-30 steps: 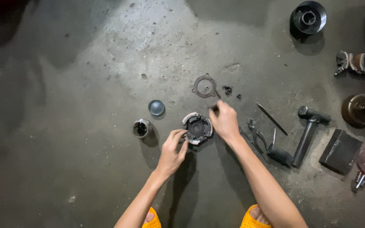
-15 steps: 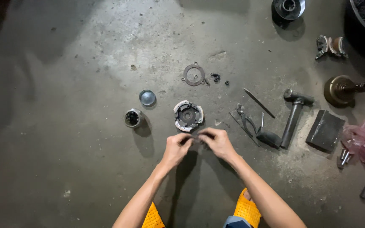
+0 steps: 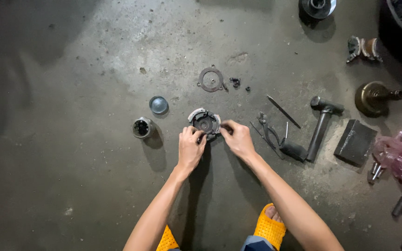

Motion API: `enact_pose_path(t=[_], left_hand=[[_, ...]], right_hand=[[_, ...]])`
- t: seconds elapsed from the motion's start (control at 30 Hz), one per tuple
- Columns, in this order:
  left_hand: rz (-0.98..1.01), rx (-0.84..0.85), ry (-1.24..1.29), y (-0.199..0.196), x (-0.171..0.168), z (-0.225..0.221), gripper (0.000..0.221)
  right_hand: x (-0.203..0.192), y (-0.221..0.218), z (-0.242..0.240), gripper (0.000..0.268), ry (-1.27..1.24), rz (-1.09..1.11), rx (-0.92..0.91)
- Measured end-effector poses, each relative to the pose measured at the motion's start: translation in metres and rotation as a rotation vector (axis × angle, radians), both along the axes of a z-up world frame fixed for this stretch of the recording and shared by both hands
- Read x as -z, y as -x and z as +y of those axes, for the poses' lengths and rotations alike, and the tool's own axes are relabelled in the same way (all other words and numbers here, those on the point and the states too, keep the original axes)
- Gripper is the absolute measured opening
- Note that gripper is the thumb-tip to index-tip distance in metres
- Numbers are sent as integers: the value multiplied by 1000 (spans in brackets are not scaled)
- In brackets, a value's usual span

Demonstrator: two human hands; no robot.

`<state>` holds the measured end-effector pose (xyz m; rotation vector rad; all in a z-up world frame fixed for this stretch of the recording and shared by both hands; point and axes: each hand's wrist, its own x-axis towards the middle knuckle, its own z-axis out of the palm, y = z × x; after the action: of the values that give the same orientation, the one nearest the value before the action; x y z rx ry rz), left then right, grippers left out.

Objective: Assembling the centrifugal clutch shoes and springs into the clutch carrier.

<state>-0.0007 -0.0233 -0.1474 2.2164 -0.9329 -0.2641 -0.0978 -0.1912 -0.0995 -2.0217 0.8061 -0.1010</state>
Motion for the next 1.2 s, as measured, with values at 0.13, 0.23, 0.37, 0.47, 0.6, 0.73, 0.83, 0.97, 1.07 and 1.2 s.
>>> enact_pose_path(t=[0.13,0.23,0.37,0.47,0.6,0.73,0.83,0.97,1.07,1.2], left_hand=[[-53,23,-10,2,5,2,4],[-126,-38,-32,3,-39,6,39],[-98,-124,-151,21,-30,9,87],[-129,-47,-406,30,-21,3,122],[-210,159,-382,6,-24,-3,117],[-135,406,-436,-43,-49,-15,109],[36,368,-382,-51,-65,-12,114],[3,226,-13,-26,-48,6,76],[122,100,152,-5,-47,9,46],[313,80,291,15,-43,12,28]], right_hand=[[17,-24,0,69,143,457,-85],[-15,-36,-6,72,103,399,-142],[-8,-22,-13,57,119,304,-260],[1,-14,-18,39,35,403,-319],[44,-29,-49,21,320,261,-27],[56,-78,-79,22,536,117,20],[61,-98,-83,17,565,230,-24],[26,-75,-64,18,455,-20,46],[12,-27,-26,14,29,-122,14],[39,26,12,17,-388,-112,-111]])
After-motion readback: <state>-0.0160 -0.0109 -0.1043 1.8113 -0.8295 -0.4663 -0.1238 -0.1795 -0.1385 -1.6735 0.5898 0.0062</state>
